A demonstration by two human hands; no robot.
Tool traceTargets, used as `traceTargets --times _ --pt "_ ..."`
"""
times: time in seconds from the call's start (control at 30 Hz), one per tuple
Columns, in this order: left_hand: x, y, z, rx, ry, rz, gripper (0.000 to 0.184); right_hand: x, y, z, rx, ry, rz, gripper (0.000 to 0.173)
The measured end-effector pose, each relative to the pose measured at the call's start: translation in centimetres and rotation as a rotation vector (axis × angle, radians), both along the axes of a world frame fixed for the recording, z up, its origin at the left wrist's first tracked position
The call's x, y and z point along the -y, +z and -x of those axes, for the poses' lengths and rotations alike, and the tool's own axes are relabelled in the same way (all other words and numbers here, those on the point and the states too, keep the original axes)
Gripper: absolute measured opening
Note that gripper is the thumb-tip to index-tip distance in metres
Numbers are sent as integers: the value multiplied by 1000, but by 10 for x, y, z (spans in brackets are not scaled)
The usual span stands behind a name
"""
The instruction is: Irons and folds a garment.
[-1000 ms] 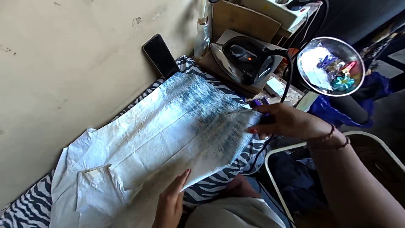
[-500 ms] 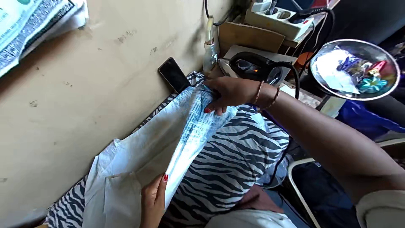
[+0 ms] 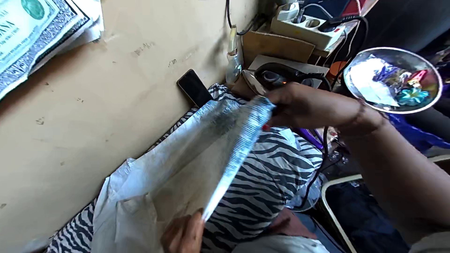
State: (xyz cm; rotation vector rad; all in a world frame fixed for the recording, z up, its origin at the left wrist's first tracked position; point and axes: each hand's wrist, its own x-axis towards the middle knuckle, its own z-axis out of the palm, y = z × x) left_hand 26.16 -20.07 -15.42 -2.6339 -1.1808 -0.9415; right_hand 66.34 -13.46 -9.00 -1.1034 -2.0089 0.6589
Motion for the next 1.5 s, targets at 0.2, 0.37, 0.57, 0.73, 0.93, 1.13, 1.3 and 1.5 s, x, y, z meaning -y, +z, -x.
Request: traceTargets --times 0.2,0.37,0.57,0.73,0.93,1.13,1.3,1.5 --pt "51 -103 -49 -147 -194 77 20 106 -122 -51 -39 -362 421 26" --pt "60 -140 -72 -245 -152 123 37 154 -175 -17 -423 -909 551 34" --pt "59 -146 -87 -330 -226 241 49 161 -170 20 -400 -1008 660 59" --pt "61 -153 -96 -353 -247 244 53 160 -180 6 -229 -990 515 62" --pt "45 -132 -132 -280 -327 453 52 147 -150 -9 -132 -857 602 36" --pt "43 -114 -124 -257 -357 454 53 135 -127 -23 -173 -761 358 18" --pt "46 -114 -128 -174 -339 459 51 129 -133 -32 -52 -794 358 14" --pt "42 -113 -126 -63 -345 571 43 141 -146 -47 -72 -617 567 54"
